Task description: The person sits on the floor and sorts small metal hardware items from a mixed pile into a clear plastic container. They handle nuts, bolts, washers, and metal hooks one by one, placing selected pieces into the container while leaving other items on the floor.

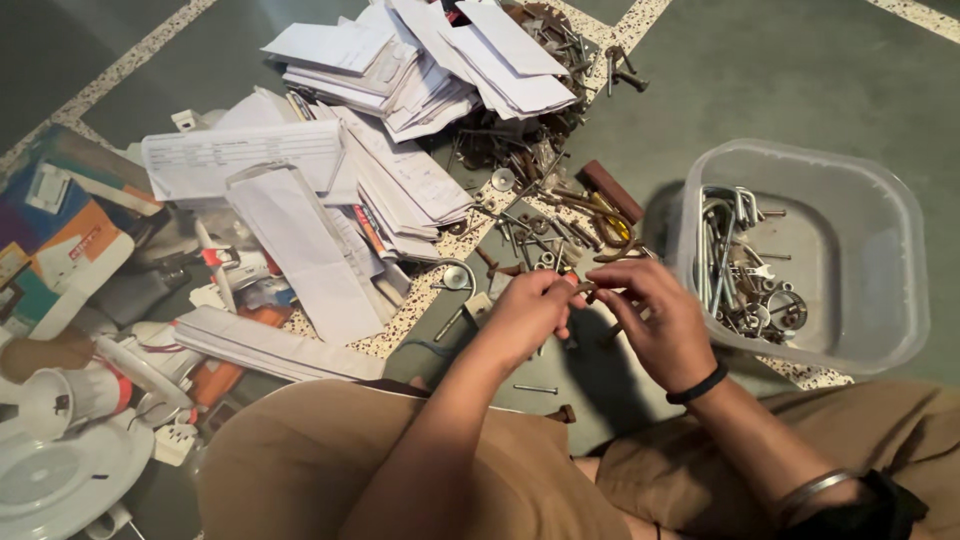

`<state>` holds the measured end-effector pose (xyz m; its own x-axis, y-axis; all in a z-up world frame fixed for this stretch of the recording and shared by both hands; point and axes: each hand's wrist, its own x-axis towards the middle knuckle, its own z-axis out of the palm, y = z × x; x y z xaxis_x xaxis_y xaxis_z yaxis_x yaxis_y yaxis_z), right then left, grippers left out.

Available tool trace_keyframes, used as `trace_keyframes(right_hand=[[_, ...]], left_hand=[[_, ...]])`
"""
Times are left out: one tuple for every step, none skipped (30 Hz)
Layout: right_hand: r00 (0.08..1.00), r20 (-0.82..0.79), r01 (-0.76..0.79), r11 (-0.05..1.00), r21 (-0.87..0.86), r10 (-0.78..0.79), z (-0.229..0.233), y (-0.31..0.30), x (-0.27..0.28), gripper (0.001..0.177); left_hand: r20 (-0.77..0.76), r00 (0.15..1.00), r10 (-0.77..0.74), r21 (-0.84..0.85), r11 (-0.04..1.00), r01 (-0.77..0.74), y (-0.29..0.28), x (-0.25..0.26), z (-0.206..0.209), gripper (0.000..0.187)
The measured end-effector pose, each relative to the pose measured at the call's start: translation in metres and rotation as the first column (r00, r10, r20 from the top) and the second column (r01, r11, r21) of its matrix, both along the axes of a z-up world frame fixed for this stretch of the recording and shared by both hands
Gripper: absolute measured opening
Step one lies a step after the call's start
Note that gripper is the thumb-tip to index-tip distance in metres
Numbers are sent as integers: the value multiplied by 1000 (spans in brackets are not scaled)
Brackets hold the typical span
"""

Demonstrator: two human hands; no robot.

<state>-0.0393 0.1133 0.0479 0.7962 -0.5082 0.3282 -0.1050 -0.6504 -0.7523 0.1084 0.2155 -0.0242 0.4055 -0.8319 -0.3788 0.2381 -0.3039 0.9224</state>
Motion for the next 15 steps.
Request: trace_keyframes(right_hand=[[1000,1,-29,999,-25,29,1,1,0,23],[998,2,-57,997,-51,57,2,2,0,25],[996,2,-84,993,-77,85,3,2,-1,28],[997,-2,-82,993,-87,83,3,3,-1,28],[997,-6,-81,992,-97,81,3,5,-1,29],[997,-11,-80,991,-108,80,3,6,-2,29],[996,-14,-89,988,-124,88,3,7,-3,28],[995,-18,-97,985,-140,95,2,7,-3,26],[994,-21,-106,982,-156,104,0,7,-3,24],[996,-31,-83,988,-127,80,-2,7,-3,23],[998,-43,-59,994,-97,55,-4,8,-4,22],[998,-56,-34,997,-67,31,-7,7,-4,21],[998,-66,9,998,-58,-13,-11,6,-5,19],[995,-77,52,997,-48,-56,-14,3,-6,17],[991,-87,97,995,-40,-100,-16,-1,-7,15]], left_hand=[[-10,1000,1,-44,999,-2,0,0,0,32],[-20,1000,2,-88,996,-4,0,-1,-1,32],[-30,1000,1,-132,991,-5,-1,-1,0,32],[-26,1000,1,-119,993,-4,-1,-1,1,34],[-22,1000,2,-107,994,-4,-1,-1,3,35],[-19,1000,2,-95,996,-4,0,-2,6,36],[36,999,0,-41,999,1,0,-2,9,36],[92,996,-4,13,1000,3,1,-2,13,35],[147,989,-10,66,998,0,2,-1,18,34],[141,990,-2,49,999,-5,2,-2,23,33],[134,991,5,32,999,-10,3,-5,27,32],[126,992,12,15,1000,-14,4,-7,31,31],[159,987,21,-12,1000,-19,5,-9,34,26],[192,981,30,-39,999,-23,6,-11,37,24],[225,974,39,-66,998,-24,7,-12,39,25]])
